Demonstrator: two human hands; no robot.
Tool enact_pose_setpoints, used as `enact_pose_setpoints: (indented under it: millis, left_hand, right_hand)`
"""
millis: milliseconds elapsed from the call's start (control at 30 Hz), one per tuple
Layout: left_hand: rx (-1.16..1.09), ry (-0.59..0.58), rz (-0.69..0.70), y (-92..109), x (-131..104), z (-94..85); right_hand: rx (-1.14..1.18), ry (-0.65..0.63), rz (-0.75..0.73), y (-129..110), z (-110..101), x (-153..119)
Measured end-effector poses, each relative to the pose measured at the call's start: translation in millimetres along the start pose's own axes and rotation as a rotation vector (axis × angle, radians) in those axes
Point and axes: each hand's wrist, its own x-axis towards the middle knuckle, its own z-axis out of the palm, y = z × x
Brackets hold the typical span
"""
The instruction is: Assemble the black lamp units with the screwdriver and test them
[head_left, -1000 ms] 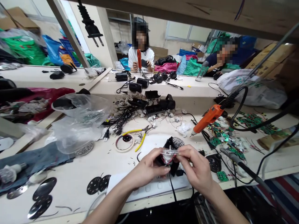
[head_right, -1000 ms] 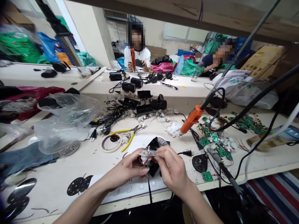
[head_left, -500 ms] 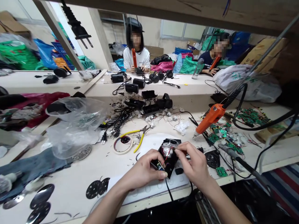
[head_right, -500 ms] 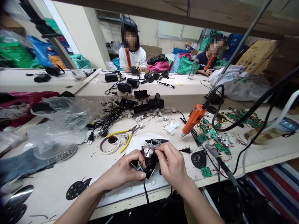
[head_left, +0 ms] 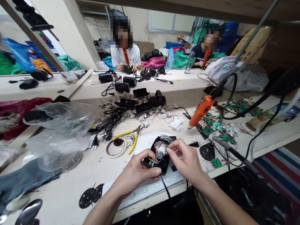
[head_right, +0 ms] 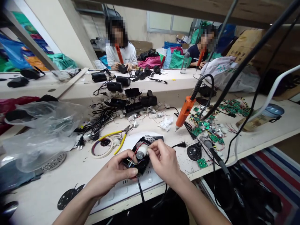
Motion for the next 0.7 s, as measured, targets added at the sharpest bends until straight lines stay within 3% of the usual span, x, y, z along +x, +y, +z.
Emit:
enact_pose_setpoints:
  millis: [200,433,700]
  left_hand:
    - [-0.041,0.021,-0.029,2.4,-4.3,0.9]
    - [-0.010,0.010,-0.012,7.0,-3.5,3.4]
    - [0.031,0.005,0.010,7.7,-3.6,4.8]
  right_hand:
    - [0.049,0.004,0.029,-0.6,-0.4,1.4]
    - [-0.024,0.032,-0.082,0.0,-4.8,1.1]
    - [-0.006,0.042,-0.107,2.8,-6.2,3.1]
